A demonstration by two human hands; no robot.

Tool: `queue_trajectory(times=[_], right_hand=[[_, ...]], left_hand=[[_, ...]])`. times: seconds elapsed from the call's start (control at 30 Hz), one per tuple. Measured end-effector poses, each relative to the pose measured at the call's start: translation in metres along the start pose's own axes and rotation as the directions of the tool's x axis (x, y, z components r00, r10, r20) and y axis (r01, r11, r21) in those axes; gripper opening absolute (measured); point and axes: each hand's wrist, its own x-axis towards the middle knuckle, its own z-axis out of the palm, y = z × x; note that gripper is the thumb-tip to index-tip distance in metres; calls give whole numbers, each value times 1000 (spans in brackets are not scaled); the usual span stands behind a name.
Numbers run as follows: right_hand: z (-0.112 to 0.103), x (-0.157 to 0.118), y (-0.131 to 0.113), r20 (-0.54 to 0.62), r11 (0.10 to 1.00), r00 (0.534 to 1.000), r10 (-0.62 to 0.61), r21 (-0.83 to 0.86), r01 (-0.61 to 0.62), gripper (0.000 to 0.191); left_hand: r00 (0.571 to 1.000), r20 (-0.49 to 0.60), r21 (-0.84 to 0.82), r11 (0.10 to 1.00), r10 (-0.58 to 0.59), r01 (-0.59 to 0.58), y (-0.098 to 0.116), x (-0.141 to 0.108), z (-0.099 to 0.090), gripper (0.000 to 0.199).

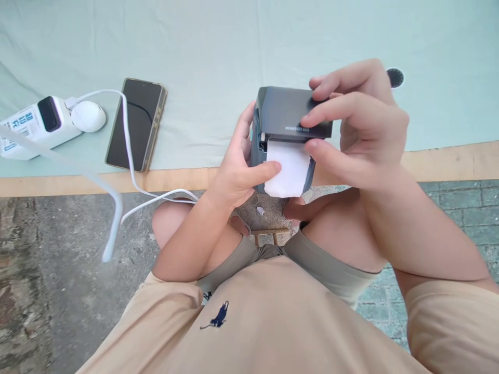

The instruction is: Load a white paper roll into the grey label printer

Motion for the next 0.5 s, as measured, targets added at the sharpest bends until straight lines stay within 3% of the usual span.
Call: queue_trajectory(times=[0.07, 0.2, 0.33, 0.4, 0.5], right_hand=[[-2, -1, -1, 47, 996, 996, 71, 45, -73, 21], [-1, -1, -5, 172, 954, 952, 253, 117, -274, 47], [4, 0, -10, 324, 893, 883, 340, 181, -411, 49], [6, 0, -10, 328, 894, 884, 333, 188, -407, 48], [6, -1, -6, 276, 938, 927, 254, 164, -306, 48]], left_hand=[[1000, 11, 16, 1000, -6, 6, 1, 0, 0, 90], [999, 48, 46, 999, 5, -7, 3, 0, 0, 85], [997, 67, -24, 999, 28, -27, 4, -1, 2, 60], [997, 52, -42, 998, 49, -47, 2, 0, 2, 49], [995, 35, -17, 996, 91, -90, -3, 4, -1, 47]])
